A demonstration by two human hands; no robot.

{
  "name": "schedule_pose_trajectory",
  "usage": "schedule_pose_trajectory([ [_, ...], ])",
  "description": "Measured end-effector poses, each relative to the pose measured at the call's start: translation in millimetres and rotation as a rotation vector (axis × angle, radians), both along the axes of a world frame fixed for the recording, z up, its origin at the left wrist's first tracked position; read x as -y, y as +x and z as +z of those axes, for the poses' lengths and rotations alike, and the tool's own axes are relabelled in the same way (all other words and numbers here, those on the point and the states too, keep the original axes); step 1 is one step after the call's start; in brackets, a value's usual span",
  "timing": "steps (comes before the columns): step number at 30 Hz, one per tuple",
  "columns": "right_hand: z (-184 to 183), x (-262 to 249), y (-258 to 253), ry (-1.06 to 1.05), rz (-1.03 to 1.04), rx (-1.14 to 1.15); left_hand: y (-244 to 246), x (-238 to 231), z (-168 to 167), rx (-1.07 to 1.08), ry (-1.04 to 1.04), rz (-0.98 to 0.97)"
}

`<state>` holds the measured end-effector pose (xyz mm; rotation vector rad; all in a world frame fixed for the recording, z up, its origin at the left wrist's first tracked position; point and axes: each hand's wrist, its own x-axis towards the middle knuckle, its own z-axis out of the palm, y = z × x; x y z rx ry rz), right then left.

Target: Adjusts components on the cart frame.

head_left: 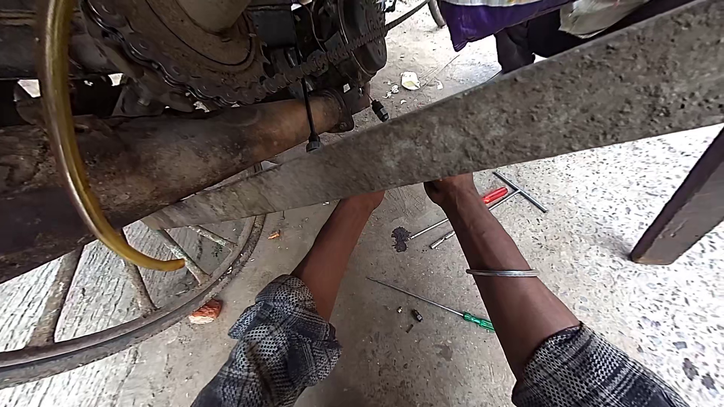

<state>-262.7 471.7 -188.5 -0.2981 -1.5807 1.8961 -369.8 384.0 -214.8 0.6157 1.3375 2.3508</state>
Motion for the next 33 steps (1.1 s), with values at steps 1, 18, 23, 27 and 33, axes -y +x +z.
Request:
schedule_pose_trajectory([
  [1,1,1,1,0.037,-0.020,-0.002,0,-2,1,0.004,-0.008,0.028],
  [18,-2,0,5,0.183,-0.132,-0.066,31,-8,54,0.180,-0.083,0.161],
  [23,1,2,7,0.237,-0.117,-0.034,-1,-6,22,0.042,-0.094,0.120],
  [27,1,3,6,0.251,-0.116,-0.027,-6,-6,19,0.033,-0.105,0.140],
  [33,-5,6,9,0.566,-0.328,0.020,-1,-8,18,0.074,-0.152,0.160],
])
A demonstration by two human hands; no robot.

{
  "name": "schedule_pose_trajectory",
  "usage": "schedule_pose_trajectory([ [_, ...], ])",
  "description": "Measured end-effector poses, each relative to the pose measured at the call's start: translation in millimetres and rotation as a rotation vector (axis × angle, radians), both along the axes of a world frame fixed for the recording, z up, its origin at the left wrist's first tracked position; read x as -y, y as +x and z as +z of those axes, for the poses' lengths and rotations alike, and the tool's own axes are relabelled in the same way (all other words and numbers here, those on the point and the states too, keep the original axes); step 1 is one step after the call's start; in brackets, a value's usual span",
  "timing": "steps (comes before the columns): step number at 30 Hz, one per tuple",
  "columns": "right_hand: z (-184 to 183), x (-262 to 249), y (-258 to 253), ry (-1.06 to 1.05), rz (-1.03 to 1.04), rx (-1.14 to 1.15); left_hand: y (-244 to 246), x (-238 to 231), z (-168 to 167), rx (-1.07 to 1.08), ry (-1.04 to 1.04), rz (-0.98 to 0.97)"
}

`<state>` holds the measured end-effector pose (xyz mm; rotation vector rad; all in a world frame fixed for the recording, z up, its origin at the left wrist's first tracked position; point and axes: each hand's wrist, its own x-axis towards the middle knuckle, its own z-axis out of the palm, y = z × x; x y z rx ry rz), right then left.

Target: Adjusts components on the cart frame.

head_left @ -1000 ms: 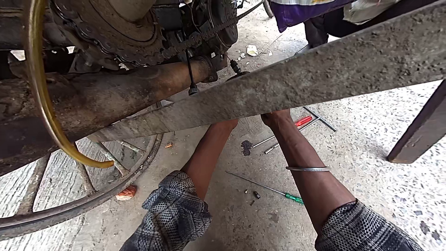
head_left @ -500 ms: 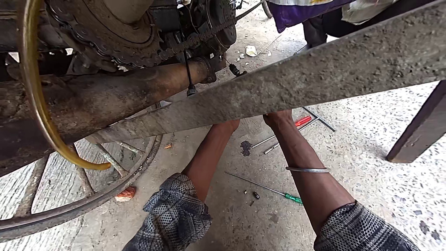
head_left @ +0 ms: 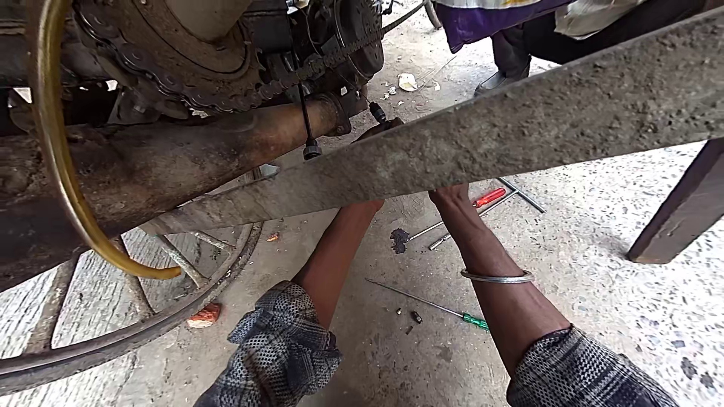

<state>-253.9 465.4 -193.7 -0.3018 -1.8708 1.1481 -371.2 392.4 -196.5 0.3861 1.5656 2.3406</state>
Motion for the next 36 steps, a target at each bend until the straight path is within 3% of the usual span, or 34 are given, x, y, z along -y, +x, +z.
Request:
schedule_pose_trajectory([
  [5,-25,-14,-17,0.300,-0.128,-0.239,63,0,41,0.109,0.011,0.024],
  [8,-35,-38,-54,0.385,-0.197,-0.353,66,0,49,0.180,0.062,-0.021],
  [11,-31,-40,-53,0.274,-0.062,-0.324,51,6,46,0.159,0.132,-0.107],
  [15,-5,-12,-3,-0.012,0.117,-0.123,49,7,49,0.133,0.023,-0.162],
  [18,-2,-9,2,-0.083,0.144,-0.075,-3,12,11,0.057,0.047,-0.271],
  [20,-3,-9,3,-0.117,0.169,-0.080,-2,12,14,0.090,0.023,-0.238],
  [23,-4,-8,1,-0.199,0.220,-0.076,43,12,46,0.171,-0.032,-0.130],
  [26,-4,-9,-1,-0.354,0.298,-0.076,54,14,56,0.128,-0.076,-0.123],
  [31,3,-13,-2,-0.526,0.397,-0.051,-42,15,-9,-0.249,-0.058,-0.152],
  [36,3,-7,-6,-0.564,0.390,-0.070,-34,4,-9,-0.187,-0.044,0.007],
])
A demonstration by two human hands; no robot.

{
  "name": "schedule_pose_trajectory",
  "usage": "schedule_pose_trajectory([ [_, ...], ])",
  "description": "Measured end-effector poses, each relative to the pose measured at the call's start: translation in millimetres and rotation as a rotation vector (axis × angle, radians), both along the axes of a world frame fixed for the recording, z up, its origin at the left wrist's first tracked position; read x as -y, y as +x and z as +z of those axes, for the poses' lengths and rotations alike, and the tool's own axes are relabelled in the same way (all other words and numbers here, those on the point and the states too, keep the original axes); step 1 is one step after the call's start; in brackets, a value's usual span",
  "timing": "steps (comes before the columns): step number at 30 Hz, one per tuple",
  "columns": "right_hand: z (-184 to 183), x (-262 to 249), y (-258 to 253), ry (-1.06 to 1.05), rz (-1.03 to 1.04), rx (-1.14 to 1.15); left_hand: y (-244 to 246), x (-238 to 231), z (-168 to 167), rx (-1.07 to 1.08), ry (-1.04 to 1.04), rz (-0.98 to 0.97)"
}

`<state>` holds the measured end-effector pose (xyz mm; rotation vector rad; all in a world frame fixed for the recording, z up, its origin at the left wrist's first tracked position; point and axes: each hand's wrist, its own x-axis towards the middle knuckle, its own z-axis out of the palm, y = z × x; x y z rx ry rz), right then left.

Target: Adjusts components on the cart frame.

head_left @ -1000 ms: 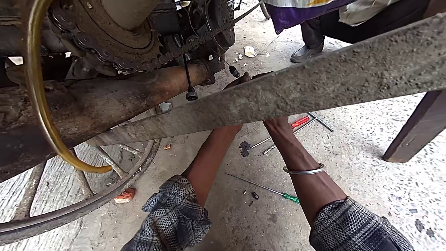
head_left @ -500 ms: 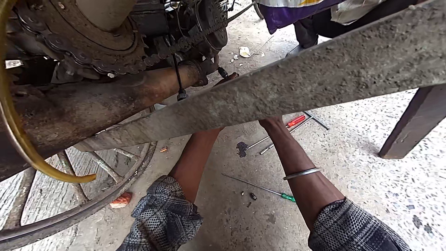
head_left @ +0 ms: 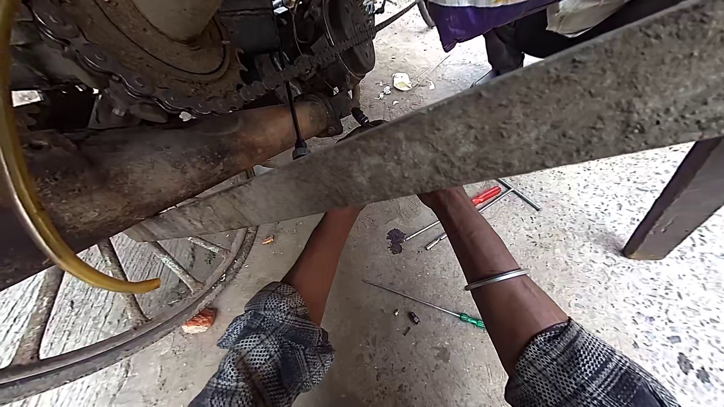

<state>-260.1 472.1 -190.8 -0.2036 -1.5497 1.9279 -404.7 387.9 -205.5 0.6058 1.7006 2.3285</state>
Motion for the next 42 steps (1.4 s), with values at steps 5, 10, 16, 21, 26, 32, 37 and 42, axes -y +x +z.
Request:
schedule_pose_trajectory([
  [5,-8,2,0,0.120,-0.092,-0.013,22,0,9,0.068,-0.011,0.022],
  [10,-8,2,1,0.107,-0.064,0.004,18,10,17,0.115,-0.029,-0.090],
  [16,-16,1,-4,0.018,-0.062,0.007,23,29,-21,0.245,0.186,-0.203],
  [21,-16,1,-5,0.018,-0.058,-0.014,47,15,42,0.437,-0.055,-0.003],
  [26,-21,0,-5,0.095,-0.089,-0.034,37,24,-9,0.304,0.180,-0.174],
  [32,-19,0,-2,0.305,-0.150,-0.045,23,21,-3,0.468,0.262,-0.242],
  [37,-17,3,-2,0.301,-0.181,-0.050,35,27,-7,0.326,0.198,-0.245],
  [42,-20,-2,-2,0.311,-0.172,-0.049,46,26,-4,0.284,0.128,-0.245],
])
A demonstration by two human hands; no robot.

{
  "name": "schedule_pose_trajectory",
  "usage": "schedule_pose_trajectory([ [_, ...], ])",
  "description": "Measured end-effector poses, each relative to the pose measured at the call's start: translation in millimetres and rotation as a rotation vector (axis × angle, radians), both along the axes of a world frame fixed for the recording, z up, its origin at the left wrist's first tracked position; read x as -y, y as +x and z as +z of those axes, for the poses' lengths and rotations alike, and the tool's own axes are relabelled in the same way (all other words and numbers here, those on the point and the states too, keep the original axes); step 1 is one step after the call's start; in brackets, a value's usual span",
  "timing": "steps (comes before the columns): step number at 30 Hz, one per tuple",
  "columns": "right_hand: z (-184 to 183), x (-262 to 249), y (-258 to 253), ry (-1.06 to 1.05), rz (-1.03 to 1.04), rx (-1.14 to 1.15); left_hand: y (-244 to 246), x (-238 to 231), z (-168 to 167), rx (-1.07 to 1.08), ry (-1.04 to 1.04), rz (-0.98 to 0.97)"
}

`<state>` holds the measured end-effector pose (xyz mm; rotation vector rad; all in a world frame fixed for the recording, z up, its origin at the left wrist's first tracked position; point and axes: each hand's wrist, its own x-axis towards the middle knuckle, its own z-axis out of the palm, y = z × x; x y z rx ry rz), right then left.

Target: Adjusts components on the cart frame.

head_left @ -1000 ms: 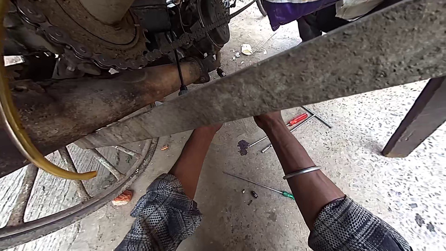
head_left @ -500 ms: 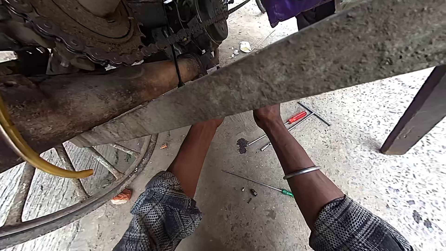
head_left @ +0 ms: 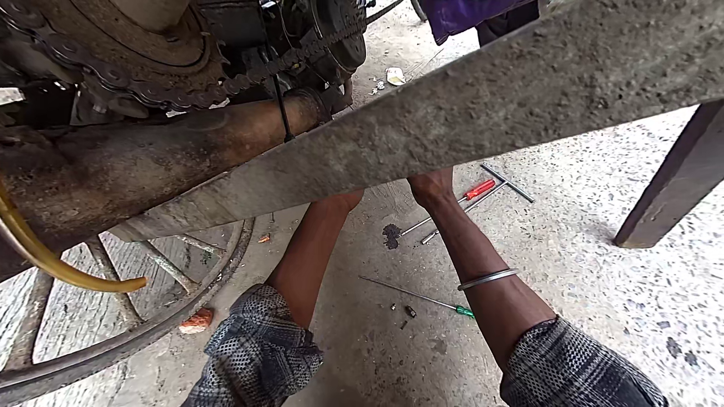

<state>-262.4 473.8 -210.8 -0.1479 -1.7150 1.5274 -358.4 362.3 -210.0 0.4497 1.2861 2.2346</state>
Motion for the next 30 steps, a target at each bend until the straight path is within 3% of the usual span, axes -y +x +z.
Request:
schedule_pose_trajectory([
  [6,-4,-5,-3,0.007,-0.010,0.019,7,-7,5,-0.010,-0.089,0.093],
  [11,-4,-6,-3,0.020,0.024,0.005,-2,-2,3,-0.024,-0.086,0.058],
  [20,-27,-14,-12,-0.282,0.114,0.066,-17,4,-4,0.056,-0.143,0.102],
  [30,-38,-17,-10,-0.416,0.099,0.219,-37,24,-18,0.030,-0.207,0.252],
])
